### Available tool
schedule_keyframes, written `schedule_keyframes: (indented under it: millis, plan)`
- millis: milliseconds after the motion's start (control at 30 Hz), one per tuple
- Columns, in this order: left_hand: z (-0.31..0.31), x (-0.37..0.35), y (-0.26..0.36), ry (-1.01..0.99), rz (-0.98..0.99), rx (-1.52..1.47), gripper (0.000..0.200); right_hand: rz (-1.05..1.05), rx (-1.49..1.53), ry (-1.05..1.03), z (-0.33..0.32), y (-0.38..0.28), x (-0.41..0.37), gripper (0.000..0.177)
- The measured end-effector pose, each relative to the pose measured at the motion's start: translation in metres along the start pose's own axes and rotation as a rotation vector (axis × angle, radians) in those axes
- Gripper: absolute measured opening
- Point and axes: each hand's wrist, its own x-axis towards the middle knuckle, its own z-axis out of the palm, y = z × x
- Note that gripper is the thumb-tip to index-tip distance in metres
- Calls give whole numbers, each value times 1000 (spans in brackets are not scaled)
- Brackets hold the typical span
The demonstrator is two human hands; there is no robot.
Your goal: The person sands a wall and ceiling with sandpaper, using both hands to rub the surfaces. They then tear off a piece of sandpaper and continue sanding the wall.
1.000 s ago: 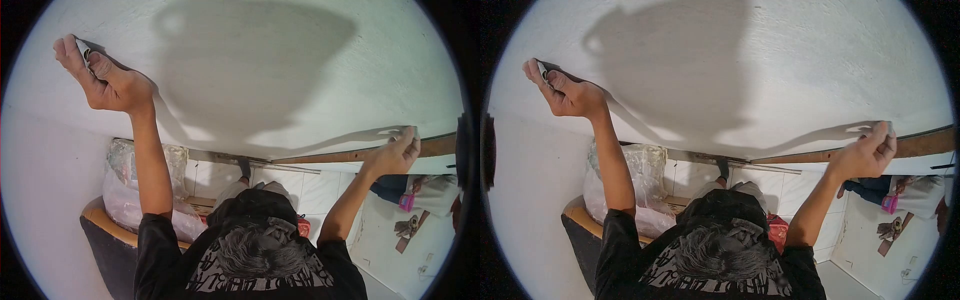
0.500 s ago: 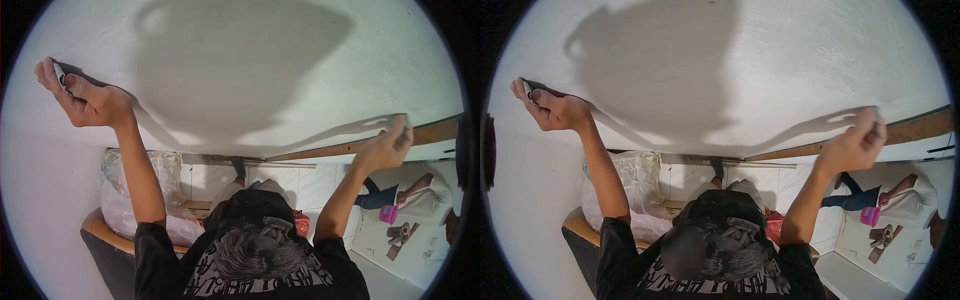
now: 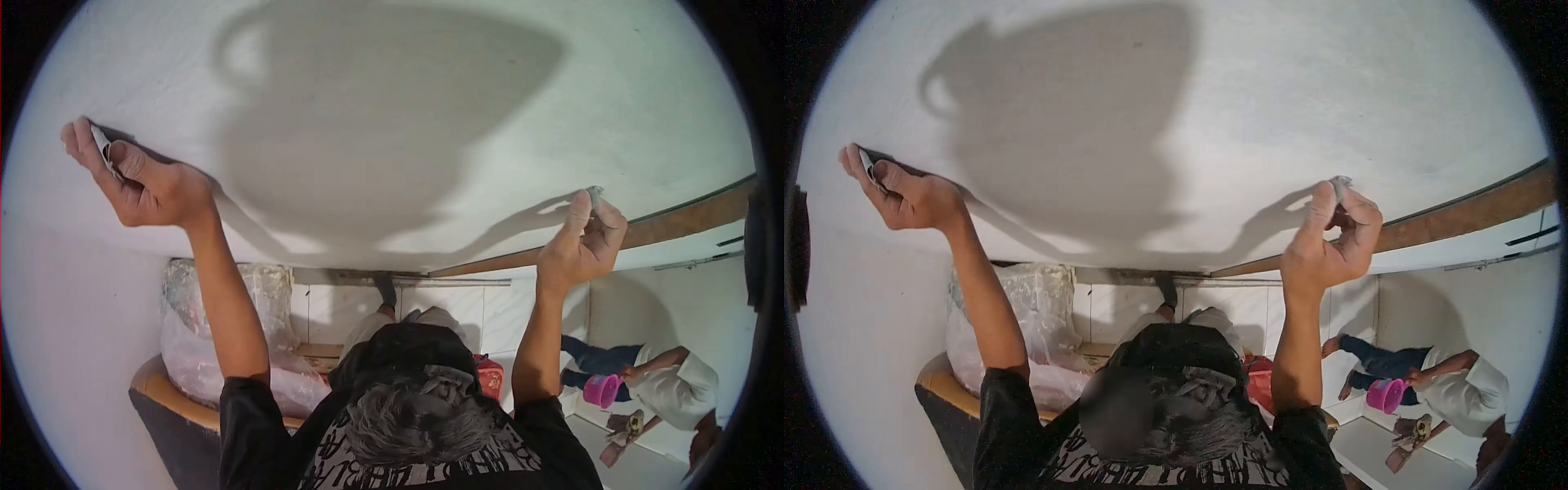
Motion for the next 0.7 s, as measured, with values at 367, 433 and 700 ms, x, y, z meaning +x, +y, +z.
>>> schedule_keyframes:
  millis: [367,433,700]
  plan:
    - [12,-25,-4,-43,-166,79,35,202,-62,158,6,32,31,9]
    - [14,-29,-7,-79,-144,108,36,407,39,277,18,23,40,9]
    - [-18,-18,16,-64,-143,93,38,170,-58,155,-21,1,25,7]
